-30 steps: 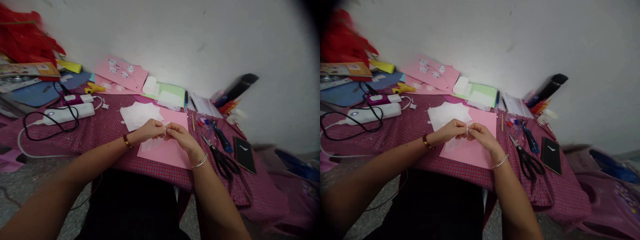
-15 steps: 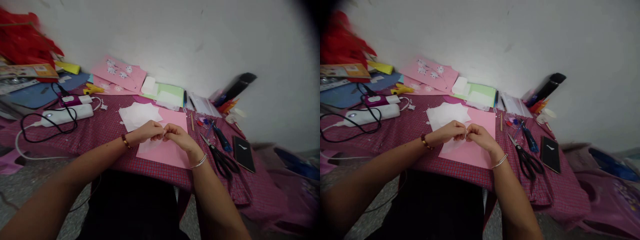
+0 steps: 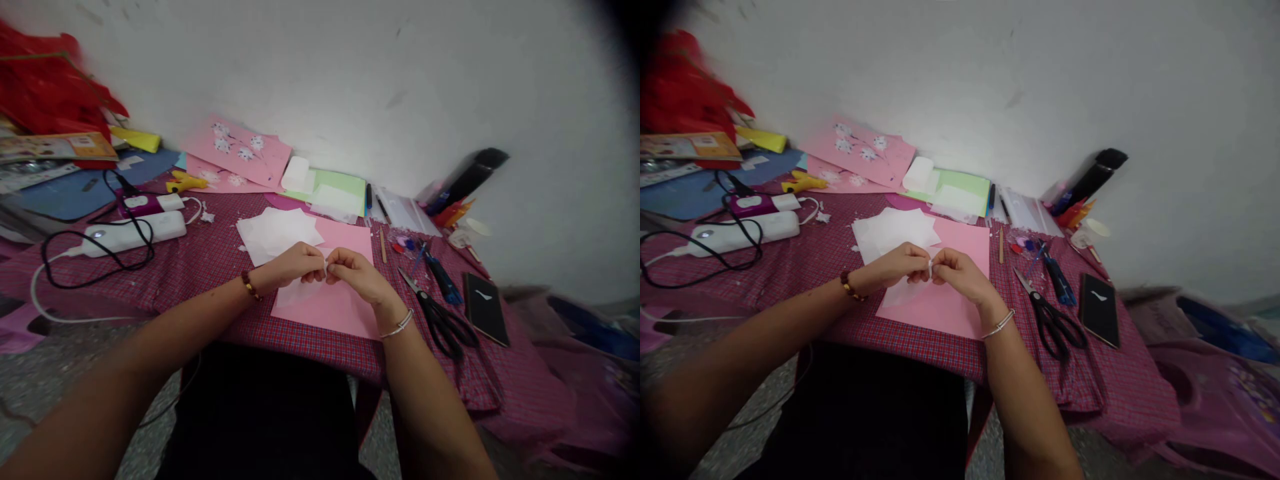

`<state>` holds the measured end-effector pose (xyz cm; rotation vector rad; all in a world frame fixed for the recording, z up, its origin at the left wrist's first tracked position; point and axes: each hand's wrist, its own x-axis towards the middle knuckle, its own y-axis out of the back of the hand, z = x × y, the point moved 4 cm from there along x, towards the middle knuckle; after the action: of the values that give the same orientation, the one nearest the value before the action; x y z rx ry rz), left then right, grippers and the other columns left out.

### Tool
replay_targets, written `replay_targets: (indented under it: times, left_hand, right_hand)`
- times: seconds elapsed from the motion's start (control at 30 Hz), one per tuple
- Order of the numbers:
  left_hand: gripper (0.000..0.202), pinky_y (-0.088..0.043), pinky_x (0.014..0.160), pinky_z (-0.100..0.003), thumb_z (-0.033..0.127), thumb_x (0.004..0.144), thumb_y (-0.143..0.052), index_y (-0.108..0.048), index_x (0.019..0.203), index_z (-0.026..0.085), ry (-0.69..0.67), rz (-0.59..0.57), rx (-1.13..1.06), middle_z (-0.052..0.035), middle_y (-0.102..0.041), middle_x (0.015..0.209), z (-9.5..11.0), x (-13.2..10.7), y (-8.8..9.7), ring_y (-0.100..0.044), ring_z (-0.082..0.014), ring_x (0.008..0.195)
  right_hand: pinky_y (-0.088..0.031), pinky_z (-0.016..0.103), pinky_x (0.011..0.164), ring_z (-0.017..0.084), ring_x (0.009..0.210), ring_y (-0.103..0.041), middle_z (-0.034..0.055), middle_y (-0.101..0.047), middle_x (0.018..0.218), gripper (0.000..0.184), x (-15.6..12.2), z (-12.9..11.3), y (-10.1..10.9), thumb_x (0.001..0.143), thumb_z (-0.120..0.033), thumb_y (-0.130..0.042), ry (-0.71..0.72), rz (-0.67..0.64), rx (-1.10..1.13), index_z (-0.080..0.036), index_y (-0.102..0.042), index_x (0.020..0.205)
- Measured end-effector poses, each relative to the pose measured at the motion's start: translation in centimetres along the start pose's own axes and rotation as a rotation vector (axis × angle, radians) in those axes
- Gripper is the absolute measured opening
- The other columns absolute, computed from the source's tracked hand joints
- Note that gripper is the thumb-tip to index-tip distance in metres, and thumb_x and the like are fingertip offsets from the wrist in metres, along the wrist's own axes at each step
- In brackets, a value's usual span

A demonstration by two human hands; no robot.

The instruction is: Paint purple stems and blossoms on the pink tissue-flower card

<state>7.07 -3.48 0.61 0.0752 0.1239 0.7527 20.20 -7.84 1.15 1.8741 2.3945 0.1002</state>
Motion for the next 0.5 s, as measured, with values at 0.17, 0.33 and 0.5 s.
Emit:
replay_targets:
  times: [0.17,0.33,0.5]
  left_hand:
    - [0.014,-0.032,0.042,-0.019,0.015,0.066,-0.051,-0.062,0.058,0.013,-0.015,-0.077,0.000,0.0010,-0.054,0.050,0.47,-0.13,-0.31,-0.044,-0.0060,0.043]
    - [0.015,-0.032,0.043,-0.019,0.021,0.069,-0.054,-0.064,0.064,0.011,-0.056,-0.140,0.007,0.0016,-0.053,0.050,0.93,-0.35,-0.62,-0.043,-0.0058,0.043]
    - [0.017,-0.034,0.045,-0.019,0.017,0.067,-0.050,-0.066,0.069,0.010,-0.085,-0.161,-0.004,0.0009,-0.056,0.052,0.80,-0.33,-0.49,-0.045,-0.0061,0.045]
  right_hand:
    - [-0.044,0.027,0.062,0.011,0.062,-0.056,-0.0010,-0.062,0.066,0.016,0.04,0.14,0.04,0.076,-0.031,-0.064,0.008,0.000,-0.005,-0.019,-0.053,0.072]
    - [-0.041,0.026,0.059,0.011,0.060,-0.053,-0.0021,-0.059,0.062,0.025,-0.06,-0.03,0.10,0.078,-0.037,-0.067,0.041,0.004,0.008,-0.019,-0.051,0.071]
    - [-0.041,0.026,0.061,0.011,0.061,-0.055,-0.0013,-0.061,0.063,0.025,-0.20,-0.19,0.22,0.079,-0.037,-0.067,0.046,-0.015,0.060,-0.018,-0.052,0.073]
